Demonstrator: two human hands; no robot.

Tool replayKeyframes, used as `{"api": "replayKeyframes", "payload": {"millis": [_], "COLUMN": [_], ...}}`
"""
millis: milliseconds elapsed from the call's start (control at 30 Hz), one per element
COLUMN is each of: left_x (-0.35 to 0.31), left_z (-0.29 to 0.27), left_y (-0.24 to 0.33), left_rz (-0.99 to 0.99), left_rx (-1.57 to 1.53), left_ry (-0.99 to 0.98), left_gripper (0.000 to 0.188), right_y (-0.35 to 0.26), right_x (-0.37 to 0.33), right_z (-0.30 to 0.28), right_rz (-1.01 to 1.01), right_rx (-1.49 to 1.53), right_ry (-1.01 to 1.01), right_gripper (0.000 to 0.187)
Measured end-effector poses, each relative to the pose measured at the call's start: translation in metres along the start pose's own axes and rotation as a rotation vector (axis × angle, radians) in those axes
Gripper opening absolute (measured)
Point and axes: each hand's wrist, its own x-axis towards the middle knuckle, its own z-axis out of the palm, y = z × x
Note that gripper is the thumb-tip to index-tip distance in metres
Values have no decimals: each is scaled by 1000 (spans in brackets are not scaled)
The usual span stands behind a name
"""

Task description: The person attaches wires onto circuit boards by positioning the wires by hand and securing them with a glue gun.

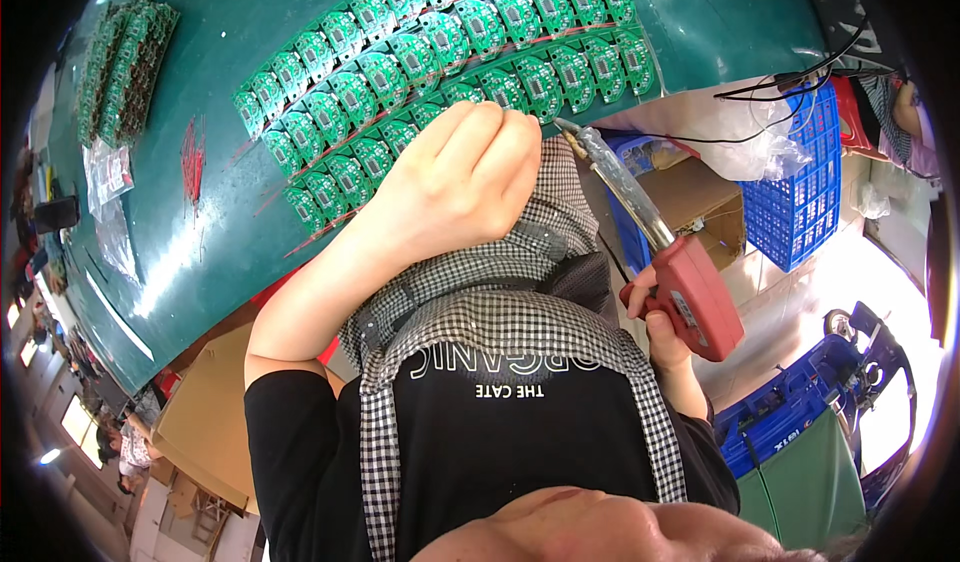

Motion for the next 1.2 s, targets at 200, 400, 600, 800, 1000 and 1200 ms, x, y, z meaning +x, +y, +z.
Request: {"api": "replayKeyframes", "payload": {"millis": [200,400,600,800,1000,1200], "left_x": [-5,-5,-7,-4,3,-10], "left_z": [5,6,7,8,3,0], "left_y": [2,-1,0,-3,-2,-4], "left_rz": [-8,30,32,41,58,41], "left_rx": [-7,-17,-13,0,-32,-33], "left_ry": [65,94,91,72,50,2], "left_gripper": [28,27,26,26,29,30], "right_y": [3,19,13,1,-11,-33], "right_x": [-1,-18,-15,0,5,75], "right_z": [-4,-15,-8,-3,7,-2], "right_rz": [-15,-9,50,59,-25,-380], "right_rx": [-63,-185,-143,3,45,-16], "right_ry": [-54,22,16,-33,117,123], "right_gripper": [70,63,61,66,61,58]}}
